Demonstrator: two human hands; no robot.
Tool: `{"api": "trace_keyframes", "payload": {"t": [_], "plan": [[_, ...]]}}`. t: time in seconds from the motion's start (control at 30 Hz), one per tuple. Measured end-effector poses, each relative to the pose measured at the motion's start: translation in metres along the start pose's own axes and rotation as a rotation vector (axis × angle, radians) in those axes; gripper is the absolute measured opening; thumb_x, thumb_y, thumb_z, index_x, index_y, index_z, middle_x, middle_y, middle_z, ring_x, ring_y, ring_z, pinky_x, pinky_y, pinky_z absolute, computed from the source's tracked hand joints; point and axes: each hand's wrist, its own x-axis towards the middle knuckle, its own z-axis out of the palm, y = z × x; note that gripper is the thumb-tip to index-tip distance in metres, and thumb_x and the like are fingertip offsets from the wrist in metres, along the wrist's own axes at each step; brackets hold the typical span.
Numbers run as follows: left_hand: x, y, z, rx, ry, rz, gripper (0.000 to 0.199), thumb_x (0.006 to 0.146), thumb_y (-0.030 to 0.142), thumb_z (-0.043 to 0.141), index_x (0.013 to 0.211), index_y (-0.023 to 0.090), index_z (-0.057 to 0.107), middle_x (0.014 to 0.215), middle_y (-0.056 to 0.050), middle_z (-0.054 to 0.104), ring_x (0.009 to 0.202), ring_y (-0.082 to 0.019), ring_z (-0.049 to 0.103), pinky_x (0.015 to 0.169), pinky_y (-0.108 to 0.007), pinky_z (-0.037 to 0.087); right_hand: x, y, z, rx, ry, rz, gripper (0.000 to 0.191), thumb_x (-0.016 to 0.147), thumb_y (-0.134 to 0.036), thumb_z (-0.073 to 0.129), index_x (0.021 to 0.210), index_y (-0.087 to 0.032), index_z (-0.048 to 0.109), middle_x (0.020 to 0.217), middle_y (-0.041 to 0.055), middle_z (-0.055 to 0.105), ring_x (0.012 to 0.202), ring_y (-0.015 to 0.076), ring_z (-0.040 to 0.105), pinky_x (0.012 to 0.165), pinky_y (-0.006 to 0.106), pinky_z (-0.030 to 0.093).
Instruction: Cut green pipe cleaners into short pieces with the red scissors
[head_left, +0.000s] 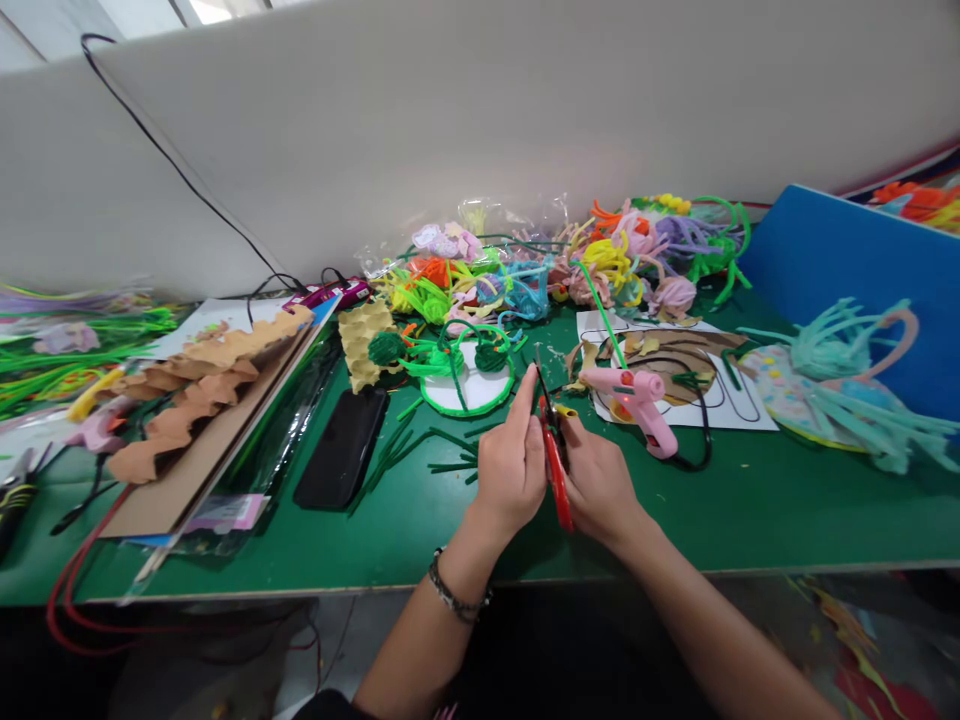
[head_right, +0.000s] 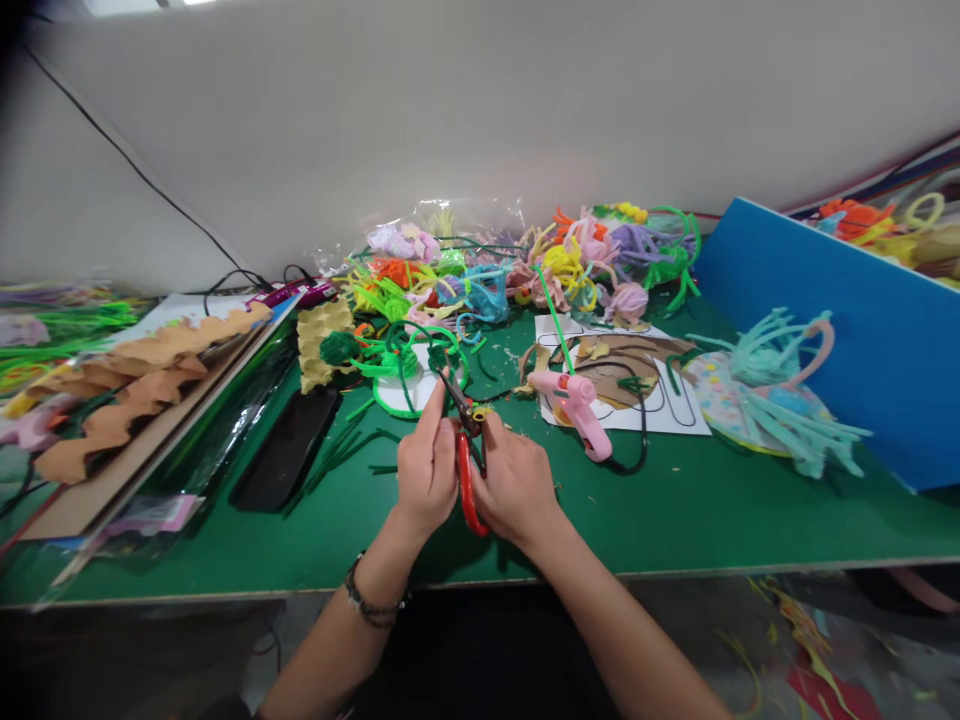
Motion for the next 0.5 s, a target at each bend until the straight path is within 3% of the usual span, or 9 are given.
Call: {"api": "trace_keyframes", "payload": {"t": [0.23,0.5], "plan": [[0.0011,0.0003,-0.0018,0.096,0.031,0.112,0.047,0.089,0.025,0.02,0.12,-0.002,0.044,0.046,-0.001,0.056,0.037,-0.009,0.045,0.044,-0.018,0.038,0.0011,0.0005,-0.0005,-0.095,-0.012,-0.064,0.026,0.083,-0.027,0.021,0.082,-0.016,0.045,0.056,0.0055,0.058,0.044,0.0185,0.052,0.043,0.026,0.03],[0.0026,-0.0011,-0.0026,0.188,0.013,0.156,0.048,0.089,0.024,0.019,0.118,-0.004,0.044,0.048,-0.003,0.058,0.038,-0.009,0.046,0.044,-0.019,0.037,0.0023,0.0003,-0.0031,-0.133,-0.086,-0.026,0.031,0.084,-0.028,0.018,0.082,-0.014,0.046,0.056,0.0069,0.06,0.043,0.0184,0.054,0.043,0.026,0.029]]}}
